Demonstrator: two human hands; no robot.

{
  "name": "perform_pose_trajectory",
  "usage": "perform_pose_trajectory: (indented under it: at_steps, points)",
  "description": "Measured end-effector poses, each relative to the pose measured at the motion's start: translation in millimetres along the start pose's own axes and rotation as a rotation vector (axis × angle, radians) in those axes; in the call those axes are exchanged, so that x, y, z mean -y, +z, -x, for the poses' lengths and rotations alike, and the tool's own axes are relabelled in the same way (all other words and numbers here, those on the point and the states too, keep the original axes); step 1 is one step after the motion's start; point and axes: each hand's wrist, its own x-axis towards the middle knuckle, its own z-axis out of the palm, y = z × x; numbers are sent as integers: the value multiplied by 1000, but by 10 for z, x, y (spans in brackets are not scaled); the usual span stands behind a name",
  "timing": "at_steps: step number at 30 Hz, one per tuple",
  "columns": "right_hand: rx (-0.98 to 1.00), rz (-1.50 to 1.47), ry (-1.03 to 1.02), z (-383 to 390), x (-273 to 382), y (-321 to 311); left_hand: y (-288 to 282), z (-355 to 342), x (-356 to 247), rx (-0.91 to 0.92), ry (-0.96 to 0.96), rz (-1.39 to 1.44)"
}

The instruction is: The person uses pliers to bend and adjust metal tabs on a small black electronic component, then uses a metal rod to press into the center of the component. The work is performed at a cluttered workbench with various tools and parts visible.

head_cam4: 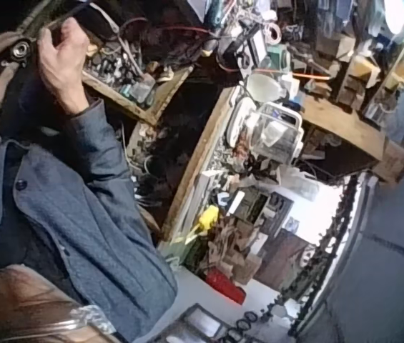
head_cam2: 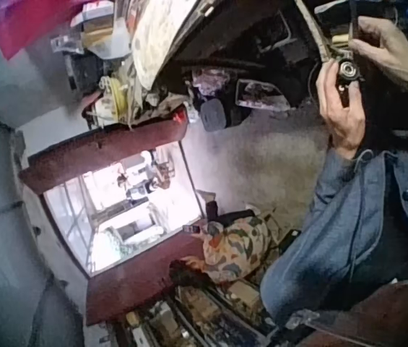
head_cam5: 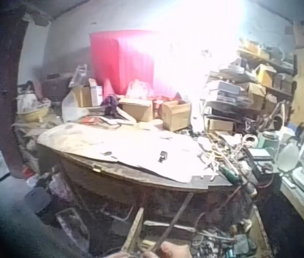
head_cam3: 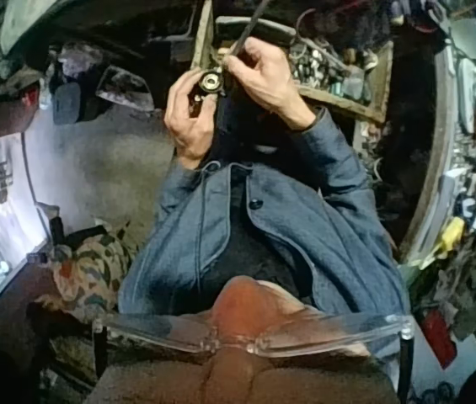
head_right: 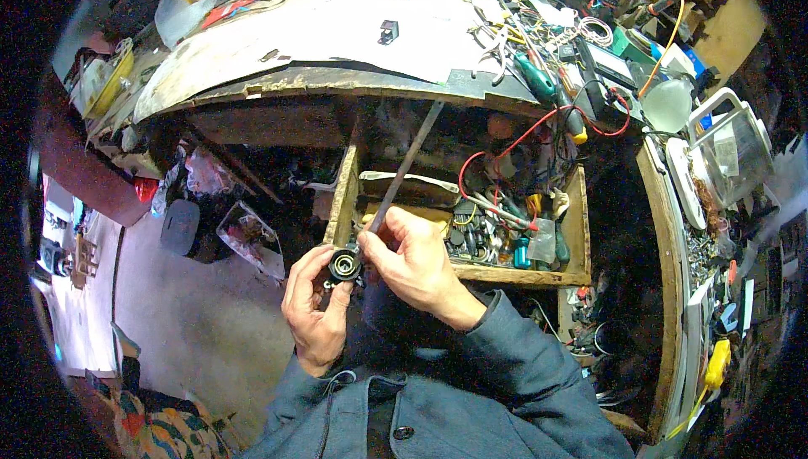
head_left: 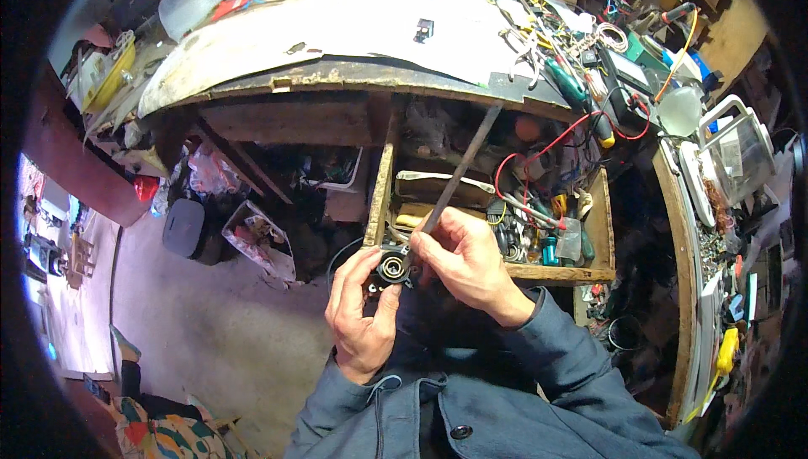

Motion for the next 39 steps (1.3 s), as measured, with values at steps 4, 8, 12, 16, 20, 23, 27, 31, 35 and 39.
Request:
perform_pose_trajectory:
  at_steps: [4,8,12,16,20,23,27,31,35,39]
  points:
    - [5,1,22,-11,-2,-9,10,6,-25,-22,13,-7]
    - [-14,113,-90,39,-112,-7,47,43,49,-65,65,-25]
    - [13,-46,28,15,-46,9,61,17,27,-79,85,-62]
    - [41,-77,66,-106,28,-20,86,-89,66,-42,-19,104]
    - [36,26,53,-145,56,-46,105,-72,109,-48,-75,176]
    - [6,155,-105,-187,-74,-63,114,-51,98,-45,-77,160]
    - [3,203,-57,-75,7,-43,109,-46,80,-62,-30,69]
    - [-12,188,-53,-14,-52,-44,149,-47,83,-81,56,-7]
    - [6,81,-1,-56,-74,-53,169,-54,78,-86,50,4]
    - [-31,32,-5,-101,-80,-36,145,-62,66,-86,15,36]
